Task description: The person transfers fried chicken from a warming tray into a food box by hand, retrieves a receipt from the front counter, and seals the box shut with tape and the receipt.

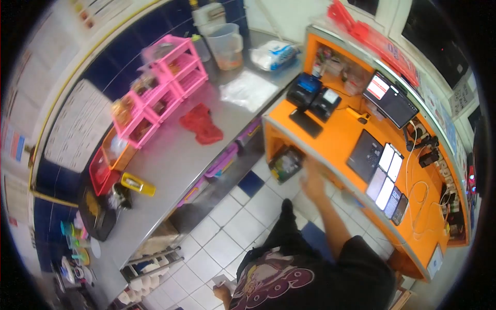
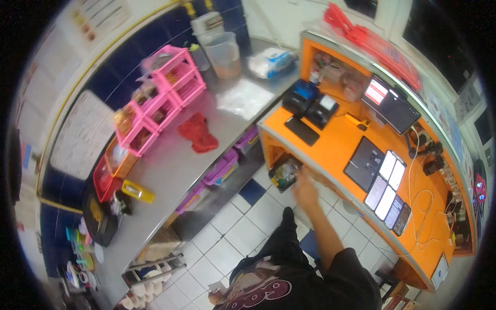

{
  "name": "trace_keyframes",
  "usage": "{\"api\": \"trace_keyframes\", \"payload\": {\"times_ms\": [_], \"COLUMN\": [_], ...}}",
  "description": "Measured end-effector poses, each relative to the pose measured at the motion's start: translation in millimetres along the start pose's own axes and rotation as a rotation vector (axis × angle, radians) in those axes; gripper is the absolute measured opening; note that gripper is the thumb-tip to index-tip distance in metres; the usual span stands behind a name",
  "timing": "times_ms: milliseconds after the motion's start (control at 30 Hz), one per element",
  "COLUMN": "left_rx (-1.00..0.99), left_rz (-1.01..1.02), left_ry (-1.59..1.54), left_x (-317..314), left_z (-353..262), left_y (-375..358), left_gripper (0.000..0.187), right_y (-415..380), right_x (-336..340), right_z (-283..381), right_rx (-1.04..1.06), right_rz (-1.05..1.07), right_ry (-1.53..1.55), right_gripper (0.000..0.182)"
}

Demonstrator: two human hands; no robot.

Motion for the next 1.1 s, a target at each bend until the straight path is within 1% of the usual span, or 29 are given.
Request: {"api": "trace_keyframes", "payload": {"times_ms": [67,100,133,200,267,300,333,400,433,467,500,533,600,667,700,733,767,800,833,867,900,933,967,1000,1033,1100], "left_rx": [0.045,0.068,0.091,0.123,0.123,0.113,0.097,0.174,0.225,0.398,0.493,0.554,0.677,0.808,0.947,1.014,1.172,1.243,1.327,1.464,1.511,1.531,1.619,1.013,1.072,1.370], "left_rz": [-0.044,-0.063,-0.080,-0.127,-0.193,-0.248,-0.302,-0.287,-0.436,-0.322,-0.267,-0.223,-0.105,-0.120,-0.056,0.009,0.021,-0.064,-0.120,-0.123,-0.273,-0.297,-0.317,0.141,0.167,0.099], "left_ry": [-0.023,-0.035,-0.055,-0.096,-0.208,-0.333,-0.457,-0.621,-0.430,-0.418,-0.369,-0.347,-0.341,-0.392,-0.448,-0.462,-0.516,-0.516,-0.521,-0.618,-0.542,-0.573,-0.593,-0.212,-0.257,-0.500], "left_x": [29,48,54,71,83,90,98,135,156,171,198,207,203,188,196,180,164,170,154,148,132,120,110,99,99,109], "left_z": [54,84,108,154,185,198,211,222,230,246,253,273,319,372,398,433,457,486,500,502,503,494,481,466,460,476], "left_y": [1,1,1,4,16,28,38,55,62,73,75,83,100,80,61,42,14,-27,-61,-89,-119,-135,-151,-137,-137,-119], "left_gripper": [0.035,0.034,0.033,0.032,0.030,0.027,0.025,0.024,0.027,0.029,0.029,0.030,0.035,0.032,0.032,0.033,0.032,0.033,0.033,0.035,0.035,0.035,0.031,0.026,0.025,0.024], "right_y": [-76,-115,-145,-208,-274,-306,-314,-314,-311,-311,-314,-321,-344,-376,-397,-417,-439,-470,-498,-534,-577,-618,-670,-720,-766,-851], "right_x": [-73,-98,-124,-184,-275,-275,-287,-313,-333,-359,-383,-410,-462,-510,-531,-557,-584,-607,-638,-667,-658,-652,-643,-634,-625,-604], "right_z": [68,102,114,103,31,13,18,60,94,127,175,222,315,397,435,469,508,542,580,625,697,769,830,886,932,1006], "right_rx": [0.071,0.045,0.025,-0.035,0.016,-0.127,-0.124,-0.010,0.064,0.132,0.218,0.312,0.505,0.688,0.793,0.910,1.065,1.268,1.437,1.537,1.376,1.229,1.197,1.163,1.199,1.078], "right_rz": [0.309,0.413,0.500,0.527,0.619,0.796,0.907,1.071,1.151,1.225,1.306,1.372,1.474,1.552,1.587,1.616,1.644,1.674,1.683,1.682,1.667,1.647,1.709,1.771,1.763,1.875], "right_ry": [0.049,0.054,0.033,0.051,0.020,-0.036,-0.085,-0.141,-0.160,-0.189,-0.233,-0.286,-0.420,-0.560,-0.628,-0.705,-0.777,-0.811,-0.799,-0.708,-0.523,-0.325,-0.327,-0.322,-0.326,-0.112], "right_gripper": [0.062,0.064,0.065,0.066,0.069,0.068,0.066,0.063,0.061,0.059,0.058,0.056,0.053,0.049,0.048,0.046,0.045,0.043,0.042,0.040,0.041,0.041,0.041,0.041,0.041,0.041]}}
Point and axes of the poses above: each hand's wrist, its own y-axis towards the middle knuckle, its own x-axis out of the back of the hand, z = x × y, the point moved 6 cm from there along y, towards the middle knuckle, and after that the axes turned 2 degrees about -y, right-handed, at the moved point
